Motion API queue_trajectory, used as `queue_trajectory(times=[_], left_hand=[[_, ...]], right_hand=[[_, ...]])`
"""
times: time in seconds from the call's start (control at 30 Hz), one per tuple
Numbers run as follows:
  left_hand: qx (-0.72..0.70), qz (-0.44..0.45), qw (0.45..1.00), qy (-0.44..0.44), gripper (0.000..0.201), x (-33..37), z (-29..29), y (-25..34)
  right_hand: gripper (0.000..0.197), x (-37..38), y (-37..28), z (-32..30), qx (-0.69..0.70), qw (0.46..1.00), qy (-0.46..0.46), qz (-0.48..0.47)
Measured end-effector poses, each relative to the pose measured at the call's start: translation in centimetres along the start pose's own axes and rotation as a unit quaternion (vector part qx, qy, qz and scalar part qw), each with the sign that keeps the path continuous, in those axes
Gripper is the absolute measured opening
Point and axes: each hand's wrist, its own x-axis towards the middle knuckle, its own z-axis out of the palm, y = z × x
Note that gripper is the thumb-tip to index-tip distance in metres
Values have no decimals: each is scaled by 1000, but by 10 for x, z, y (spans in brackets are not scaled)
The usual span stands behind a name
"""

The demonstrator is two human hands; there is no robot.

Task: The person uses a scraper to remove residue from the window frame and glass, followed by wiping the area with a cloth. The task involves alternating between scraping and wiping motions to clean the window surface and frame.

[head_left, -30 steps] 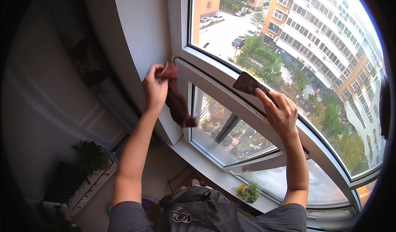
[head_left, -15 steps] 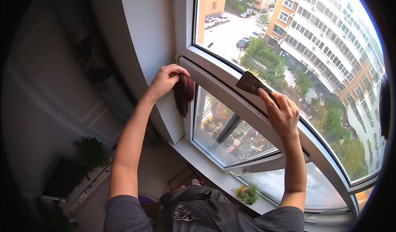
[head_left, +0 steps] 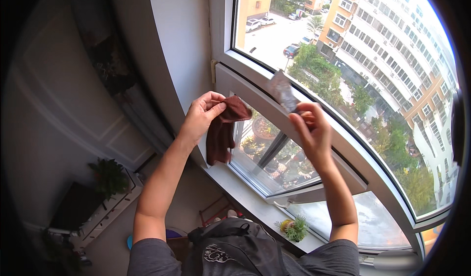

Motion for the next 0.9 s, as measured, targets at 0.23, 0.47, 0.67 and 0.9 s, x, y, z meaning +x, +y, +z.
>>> queue_trajectory(times=[0.23,0.47,0.67,0.9], left_hand=[[-111,42,992,33,14,-12,28,8],[49,164,975,144,25,-33,43,14],[10,197,968,159,31,-28,65,24],[-27,206,956,205,39,-8,75,23]], right_hand=[[25,-12,0,73,298,907,-241,176],[24,10,-18,84,330,902,-107,256],[28,10,-14,103,214,969,-68,98],[28,19,-25,98,58,995,-60,-61]])
